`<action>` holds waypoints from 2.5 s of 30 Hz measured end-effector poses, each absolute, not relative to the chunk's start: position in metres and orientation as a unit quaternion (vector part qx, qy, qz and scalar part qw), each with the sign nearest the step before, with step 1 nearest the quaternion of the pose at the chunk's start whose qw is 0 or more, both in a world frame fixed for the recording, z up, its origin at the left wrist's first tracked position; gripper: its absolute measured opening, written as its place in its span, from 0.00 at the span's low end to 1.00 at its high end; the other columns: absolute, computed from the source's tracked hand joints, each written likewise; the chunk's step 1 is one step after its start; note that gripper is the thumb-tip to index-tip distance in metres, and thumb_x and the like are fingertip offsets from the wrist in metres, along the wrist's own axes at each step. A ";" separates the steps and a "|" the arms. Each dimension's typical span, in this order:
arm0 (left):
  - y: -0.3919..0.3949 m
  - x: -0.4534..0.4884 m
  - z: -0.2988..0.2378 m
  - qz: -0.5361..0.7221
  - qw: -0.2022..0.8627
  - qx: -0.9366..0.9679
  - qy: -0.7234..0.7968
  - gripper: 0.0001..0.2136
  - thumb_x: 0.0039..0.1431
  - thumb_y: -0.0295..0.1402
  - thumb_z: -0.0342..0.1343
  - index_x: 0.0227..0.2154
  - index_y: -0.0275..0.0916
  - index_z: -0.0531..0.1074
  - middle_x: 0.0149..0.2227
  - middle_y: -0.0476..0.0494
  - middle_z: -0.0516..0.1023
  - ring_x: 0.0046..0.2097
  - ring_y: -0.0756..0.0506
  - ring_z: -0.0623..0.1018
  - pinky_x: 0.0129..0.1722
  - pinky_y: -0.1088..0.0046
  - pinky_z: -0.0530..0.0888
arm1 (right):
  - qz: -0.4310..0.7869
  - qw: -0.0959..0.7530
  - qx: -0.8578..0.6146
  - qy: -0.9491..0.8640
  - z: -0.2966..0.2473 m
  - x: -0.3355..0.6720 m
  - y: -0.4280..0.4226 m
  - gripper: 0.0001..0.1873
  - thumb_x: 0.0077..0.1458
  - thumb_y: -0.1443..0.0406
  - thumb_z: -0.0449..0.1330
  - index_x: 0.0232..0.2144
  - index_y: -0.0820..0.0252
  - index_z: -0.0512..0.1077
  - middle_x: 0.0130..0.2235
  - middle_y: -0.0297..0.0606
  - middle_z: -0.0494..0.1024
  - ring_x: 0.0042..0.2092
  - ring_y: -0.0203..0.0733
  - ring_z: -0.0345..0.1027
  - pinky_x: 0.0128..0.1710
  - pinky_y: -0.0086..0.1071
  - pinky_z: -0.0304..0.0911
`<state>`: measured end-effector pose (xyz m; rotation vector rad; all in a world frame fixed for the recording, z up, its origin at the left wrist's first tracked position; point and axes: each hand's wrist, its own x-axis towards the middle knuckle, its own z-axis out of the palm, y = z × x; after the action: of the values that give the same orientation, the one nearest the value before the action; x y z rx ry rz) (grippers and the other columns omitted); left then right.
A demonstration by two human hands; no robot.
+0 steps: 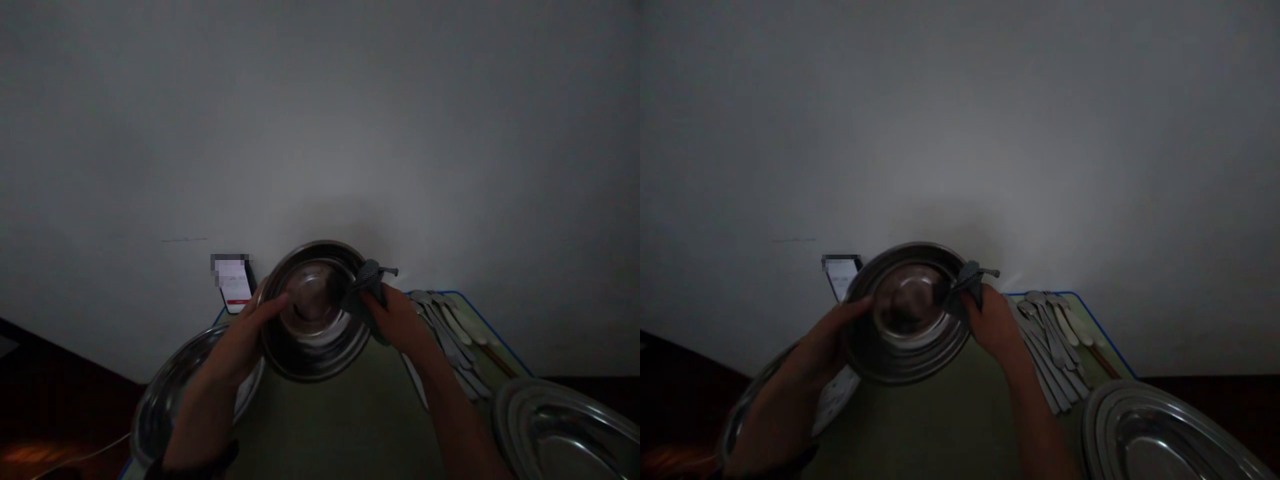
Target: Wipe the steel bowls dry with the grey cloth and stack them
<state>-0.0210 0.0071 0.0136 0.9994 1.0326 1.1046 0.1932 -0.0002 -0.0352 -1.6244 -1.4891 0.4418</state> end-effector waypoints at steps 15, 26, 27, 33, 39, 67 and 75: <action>0.000 -0.025 0.024 0.494 0.688 0.405 0.343 0.06 0.41 0.35 0.65 0.21 0.38 0.77 0.14 0.48 0.75 0.21 0.47 0.77 0.20 0.77 0.75 | 0.064 0.533 -0.579 -0.613 -0.017 0.177 -0.010 0.11 0.57 0.58 0.51 0.28 0.58 0.66 0.30 0.39 0.72 0.32 0.41 0.65 0.33 0.33 0.56; 0.009 0.003 0.010 0.728 0.524 0.344 0.280 0.10 0.43 0.40 0.63 0.29 0.41 0.77 0.30 0.48 0.81 0.48 0.39 0.78 0.49 0.63 0.74 | 0.146 0.411 -0.715 -0.547 -0.022 0.165 -0.004 0.21 0.61 0.56 0.43 0.31 0.61 0.71 0.33 0.52 0.78 0.37 0.52 0.73 0.31 0.35 0.57; 0.011 -0.003 0.010 0.701 0.546 0.346 0.300 0.09 0.41 0.39 0.63 0.25 0.41 0.76 0.27 0.48 0.80 0.47 0.37 0.78 0.48 0.62 0.75 | 0.138 0.405 -0.713 -0.556 -0.022 0.169 -0.004 0.20 0.61 0.57 0.44 0.31 0.61 0.71 0.34 0.52 0.78 0.38 0.52 0.73 0.33 0.35 0.57; 0.008 -0.037 0.014 0.480 0.680 0.454 0.316 0.09 0.39 0.38 0.66 0.26 0.42 0.78 0.25 0.44 0.81 0.42 0.36 0.81 0.39 0.64 0.78 | 0.118 0.426 -0.614 -0.654 -0.024 0.191 -0.008 0.13 0.59 0.58 0.49 0.29 0.58 0.67 0.32 0.42 0.75 0.34 0.43 0.68 0.35 0.34 0.58; -0.001 -0.025 0.019 0.453 0.674 0.461 0.358 0.15 0.45 0.35 0.64 0.38 0.38 0.79 0.19 0.45 0.79 0.31 0.39 0.82 0.35 0.66 0.79 | 0.102 0.541 -0.559 -0.620 -0.031 0.180 -0.002 0.11 0.57 0.58 0.51 0.29 0.58 0.66 0.31 0.36 0.72 0.33 0.40 0.63 0.35 0.33 0.58; -0.003 0.002 0.016 0.651 0.544 0.423 0.319 0.17 0.45 0.41 0.64 0.40 0.43 0.77 0.38 0.47 0.82 0.51 0.37 0.76 0.49 0.65 0.74 | 0.129 0.687 -0.583 -0.414 -0.030 0.150 -0.002 0.15 0.57 0.55 0.50 0.36 0.59 0.67 0.36 0.41 0.74 0.37 0.42 0.65 0.38 0.34 0.59; 0.002 0.029 -0.016 0.721 0.408 0.412 0.379 0.20 0.48 0.35 0.60 0.46 0.43 0.72 0.48 0.46 0.78 0.60 0.40 0.68 0.54 0.65 0.69 | 0.229 0.646 -0.613 -0.393 -0.043 0.140 0.007 0.20 0.56 0.51 0.49 0.38 0.61 0.66 0.39 0.48 0.75 0.40 0.48 0.68 0.39 0.38 0.60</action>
<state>0.0293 0.0018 -0.0156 1.0379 0.9548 1.8171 0.1398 0.0075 -0.0433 -1.3953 -0.8953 0.5209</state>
